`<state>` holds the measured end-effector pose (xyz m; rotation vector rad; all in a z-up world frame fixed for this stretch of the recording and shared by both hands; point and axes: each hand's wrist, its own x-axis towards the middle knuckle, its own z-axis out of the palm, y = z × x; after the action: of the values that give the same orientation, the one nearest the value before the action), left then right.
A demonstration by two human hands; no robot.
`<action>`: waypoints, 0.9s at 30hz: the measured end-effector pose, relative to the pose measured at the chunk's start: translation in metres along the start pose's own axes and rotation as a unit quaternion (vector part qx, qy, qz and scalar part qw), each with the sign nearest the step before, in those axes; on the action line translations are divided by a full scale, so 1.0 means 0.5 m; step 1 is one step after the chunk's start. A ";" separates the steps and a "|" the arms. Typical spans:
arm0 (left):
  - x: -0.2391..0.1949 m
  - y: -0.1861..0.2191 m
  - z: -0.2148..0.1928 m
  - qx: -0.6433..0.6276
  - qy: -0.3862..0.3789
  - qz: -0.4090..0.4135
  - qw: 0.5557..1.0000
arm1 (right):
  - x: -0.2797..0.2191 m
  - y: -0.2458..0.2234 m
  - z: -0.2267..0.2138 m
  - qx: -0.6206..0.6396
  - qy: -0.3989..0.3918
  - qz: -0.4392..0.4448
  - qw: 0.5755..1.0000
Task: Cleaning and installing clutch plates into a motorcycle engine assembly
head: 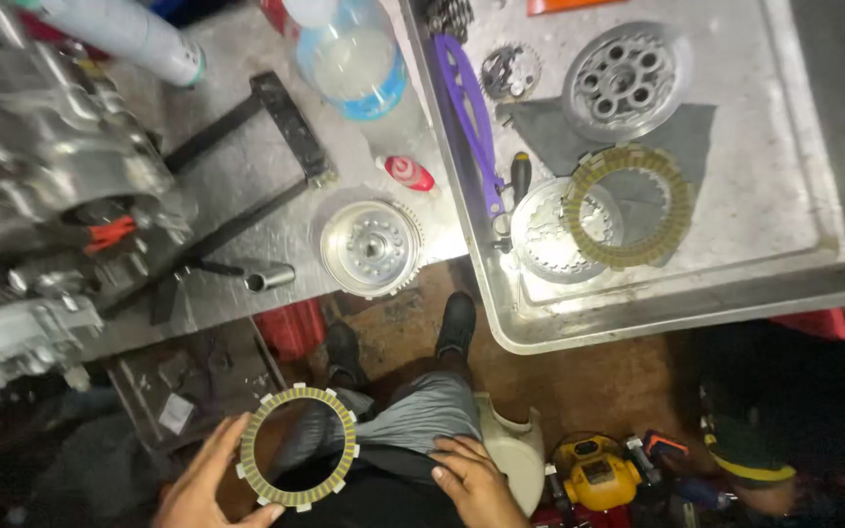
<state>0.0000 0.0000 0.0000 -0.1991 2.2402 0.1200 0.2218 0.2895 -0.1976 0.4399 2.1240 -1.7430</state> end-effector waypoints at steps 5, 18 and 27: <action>0.051 -0.066 0.070 -0.012 0.006 0.114 0.993 | -0.008 0.088 0.054 0.061 0.083 0.038 0.994; 0.075 -0.039 0.115 0.004 0.035 0.069 0.997 | 0.058 0.091 0.041 0.035 0.014 0.168 0.985; 0.076 -0.275 0.063 -0.195 0.145 0.122 0.962 | 0.132 -0.345 -0.012 -0.135 0.230 -0.147 0.953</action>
<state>0.0261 -0.1340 -0.0518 -0.1569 2.5079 0.7107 0.0843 0.2629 -0.0769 0.5120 2.8414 -1.5691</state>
